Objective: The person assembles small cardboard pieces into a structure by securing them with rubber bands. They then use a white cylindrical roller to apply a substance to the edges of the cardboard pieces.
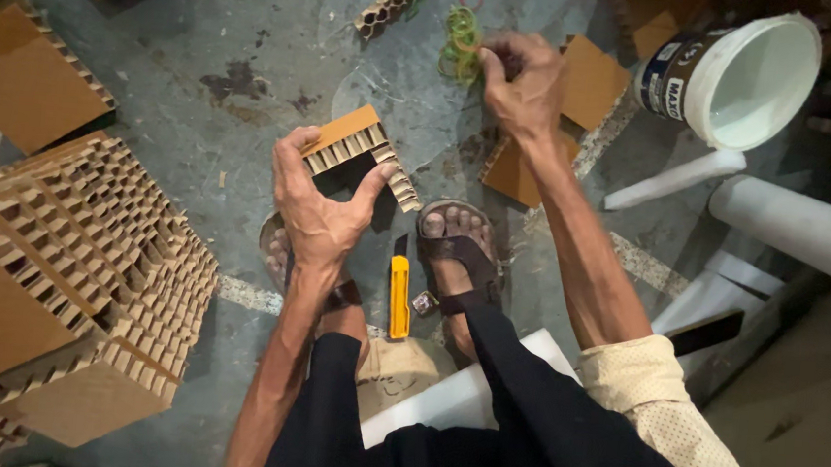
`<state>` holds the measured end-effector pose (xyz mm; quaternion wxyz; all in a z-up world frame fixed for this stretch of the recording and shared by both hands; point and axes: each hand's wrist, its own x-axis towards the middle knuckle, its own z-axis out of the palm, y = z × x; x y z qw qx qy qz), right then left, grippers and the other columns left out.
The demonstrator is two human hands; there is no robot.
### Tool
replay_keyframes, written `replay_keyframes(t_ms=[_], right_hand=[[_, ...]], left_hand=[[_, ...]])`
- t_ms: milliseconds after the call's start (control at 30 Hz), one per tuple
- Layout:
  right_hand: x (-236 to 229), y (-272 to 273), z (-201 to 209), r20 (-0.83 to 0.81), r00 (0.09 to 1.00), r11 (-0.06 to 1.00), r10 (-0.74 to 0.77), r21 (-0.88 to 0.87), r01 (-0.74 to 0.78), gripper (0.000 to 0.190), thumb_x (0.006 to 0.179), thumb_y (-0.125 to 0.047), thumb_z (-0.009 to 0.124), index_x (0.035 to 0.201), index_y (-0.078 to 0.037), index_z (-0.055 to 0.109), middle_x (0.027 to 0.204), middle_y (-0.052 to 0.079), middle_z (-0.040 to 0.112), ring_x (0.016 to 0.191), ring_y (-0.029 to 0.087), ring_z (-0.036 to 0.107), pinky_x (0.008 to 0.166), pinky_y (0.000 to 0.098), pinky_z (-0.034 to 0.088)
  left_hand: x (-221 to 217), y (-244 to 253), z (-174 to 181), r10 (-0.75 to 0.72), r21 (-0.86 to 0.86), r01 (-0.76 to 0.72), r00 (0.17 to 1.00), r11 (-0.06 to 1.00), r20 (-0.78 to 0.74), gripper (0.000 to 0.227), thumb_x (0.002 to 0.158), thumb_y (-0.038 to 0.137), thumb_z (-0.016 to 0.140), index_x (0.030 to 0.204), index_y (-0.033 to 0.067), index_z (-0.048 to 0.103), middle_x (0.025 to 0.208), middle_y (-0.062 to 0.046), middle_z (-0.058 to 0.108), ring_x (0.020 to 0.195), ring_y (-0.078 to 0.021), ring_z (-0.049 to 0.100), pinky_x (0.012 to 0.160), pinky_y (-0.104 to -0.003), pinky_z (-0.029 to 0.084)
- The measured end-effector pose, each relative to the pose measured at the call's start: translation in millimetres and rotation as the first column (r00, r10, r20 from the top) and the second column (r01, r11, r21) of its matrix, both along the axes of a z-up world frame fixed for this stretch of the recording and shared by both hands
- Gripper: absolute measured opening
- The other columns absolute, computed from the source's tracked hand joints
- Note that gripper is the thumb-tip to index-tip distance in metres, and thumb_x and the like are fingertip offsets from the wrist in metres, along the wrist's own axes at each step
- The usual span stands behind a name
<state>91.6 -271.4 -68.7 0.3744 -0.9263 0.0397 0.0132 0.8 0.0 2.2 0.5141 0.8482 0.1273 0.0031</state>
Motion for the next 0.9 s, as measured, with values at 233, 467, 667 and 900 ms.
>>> replay_keyframes(t_ms=[233, 467, 667, 900], right_hand=[[-2.2, -1.5, 1.8, 0.007, 1.0, 0.991, 0.016, 0.132, -0.017, 0.02, 0.095, -0.014, 0.074, 0.112, -0.004, 0.076, 0.098, 0.008, 0.076, 0.077, 0.018, 0.073, 0.068, 0.0301, 0.06], [-5.8, 14.5, 9.0, 0.005, 0.999, 0.999, 0.033, -0.018, -0.033, 0.011, 0.093, -0.012, 0.077, 0.099, -0.002, 0.077, 0.093, 0.011, 0.071, 0.074, 0.019, 0.072, 0.065, 0.0324, 0.059], [-8.6, 12.0, 21.6, -0.027, 0.998, 0.994, -0.057, 0.09, 0.06, 0.013, 0.093, -0.015, 0.078, 0.099, -0.004, 0.08, 0.098, 0.011, 0.072, 0.081, 0.018, 0.071, 0.07, 0.0311, 0.06], [-12.4, 12.4, 36.5, -0.032, 0.997, 0.984, -0.077, 0.16, 0.081, 0.01, 0.094, -0.014, 0.078, 0.099, -0.005, 0.08, 0.1, 0.01, 0.074, 0.079, 0.016, 0.071, 0.069, 0.0278, 0.06]], left_hand=[[0.1, -0.5, -2.0, -0.004, 0.03, 0.003, 1.0, 1.0, 0.023, 0.073, 0.077, 0.033, 0.098, 0.126, 0.0024, 0.053, 0.118, -0.018, 0.061, 0.113, -0.0355, 0.063, 0.099, -0.045, 0.051], [-0.2, 0.4, -1.2, -0.002, 0.054, 0.0, 0.999, 0.999, 0.039, 0.074, 0.077, 0.034, 0.098, 0.125, 0.0023, 0.052, 0.118, -0.018, 0.061, 0.113, -0.037, 0.062, 0.098, -0.046, 0.051], [0.4, -0.6, -0.7, -0.006, 0.036, 0.006, 1.0, 0.999, 0.015, 0.075, 0.076, 0.036, 0.098, 0.125, 0.0023, 0.052, 0.118, -0.018, 0.061, 0.113, -0.0369, 0.063, 0.098, -0.046, 0.051], [-1.2, 1.3, -4.6, -0.015, 0.042, 0.012, 0.998, 0.999, 0.053, 0.076, 0.077, 0.036, 0.098, 0.126, 0.0021, 0.052, 0.12, -0.019, 0.06, 0.115, -0.0377, 0.061, 0.1, -0.046, 0.051]])
